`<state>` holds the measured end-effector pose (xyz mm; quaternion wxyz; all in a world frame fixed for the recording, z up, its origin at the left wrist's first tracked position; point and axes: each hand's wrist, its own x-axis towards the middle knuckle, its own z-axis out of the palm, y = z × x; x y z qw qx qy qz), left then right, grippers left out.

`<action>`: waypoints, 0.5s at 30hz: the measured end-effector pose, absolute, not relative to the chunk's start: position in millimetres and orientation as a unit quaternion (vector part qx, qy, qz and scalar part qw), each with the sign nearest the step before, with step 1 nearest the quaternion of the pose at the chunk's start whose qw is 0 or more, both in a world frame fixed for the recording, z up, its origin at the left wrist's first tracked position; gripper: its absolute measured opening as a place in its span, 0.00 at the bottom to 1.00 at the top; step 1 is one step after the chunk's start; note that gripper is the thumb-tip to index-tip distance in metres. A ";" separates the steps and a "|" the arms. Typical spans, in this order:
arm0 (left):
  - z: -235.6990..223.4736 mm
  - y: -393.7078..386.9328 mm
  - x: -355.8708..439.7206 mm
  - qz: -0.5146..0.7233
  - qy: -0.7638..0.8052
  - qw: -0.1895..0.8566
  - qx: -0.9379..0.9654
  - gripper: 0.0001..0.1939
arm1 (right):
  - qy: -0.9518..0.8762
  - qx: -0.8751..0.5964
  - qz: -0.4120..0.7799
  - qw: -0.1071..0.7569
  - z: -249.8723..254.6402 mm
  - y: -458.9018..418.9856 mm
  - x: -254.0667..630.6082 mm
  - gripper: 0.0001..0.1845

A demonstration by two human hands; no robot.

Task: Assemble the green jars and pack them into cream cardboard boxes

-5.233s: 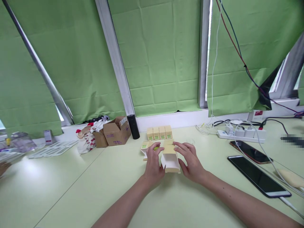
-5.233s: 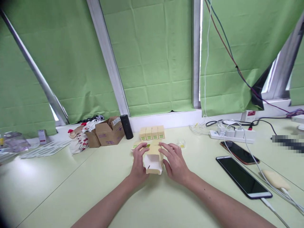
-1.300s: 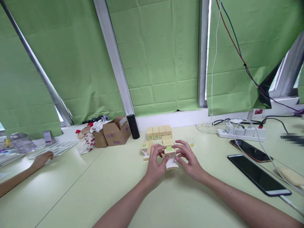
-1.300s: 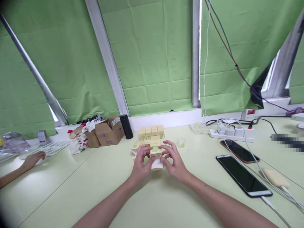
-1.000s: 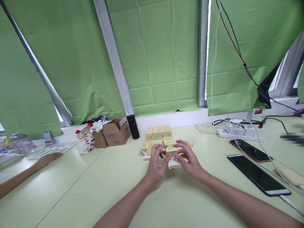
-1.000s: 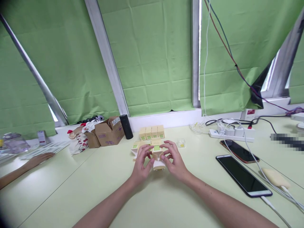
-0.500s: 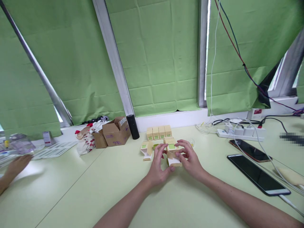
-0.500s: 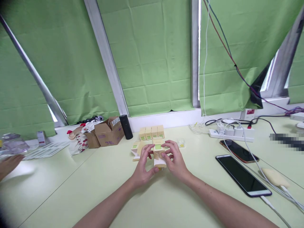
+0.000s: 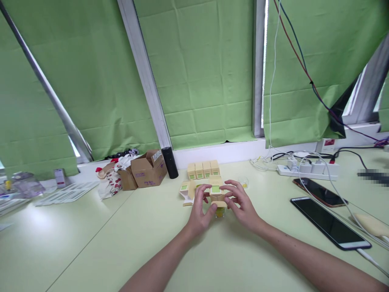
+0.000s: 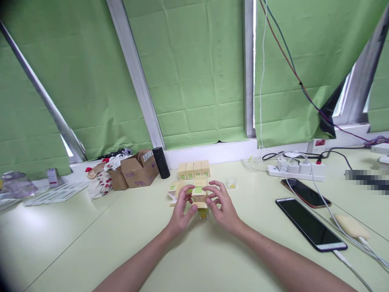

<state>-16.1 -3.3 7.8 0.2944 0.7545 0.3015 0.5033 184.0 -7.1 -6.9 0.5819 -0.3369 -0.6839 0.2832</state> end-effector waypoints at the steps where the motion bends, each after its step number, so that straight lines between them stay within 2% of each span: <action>1: 7.8 -3.1 -16.2 0.507 0.303 0.298 0.750 0.27 | -0.685 -0.334 0.283 0.582 -7.0 -7.3 184.2 0.17; 15: 1.1 3.9 -18.2 0.524 0.309 0.325 0.725 0.24 | -0.696 -0.291 0.291 0.588 -8.7 -8.4 184.9 0.17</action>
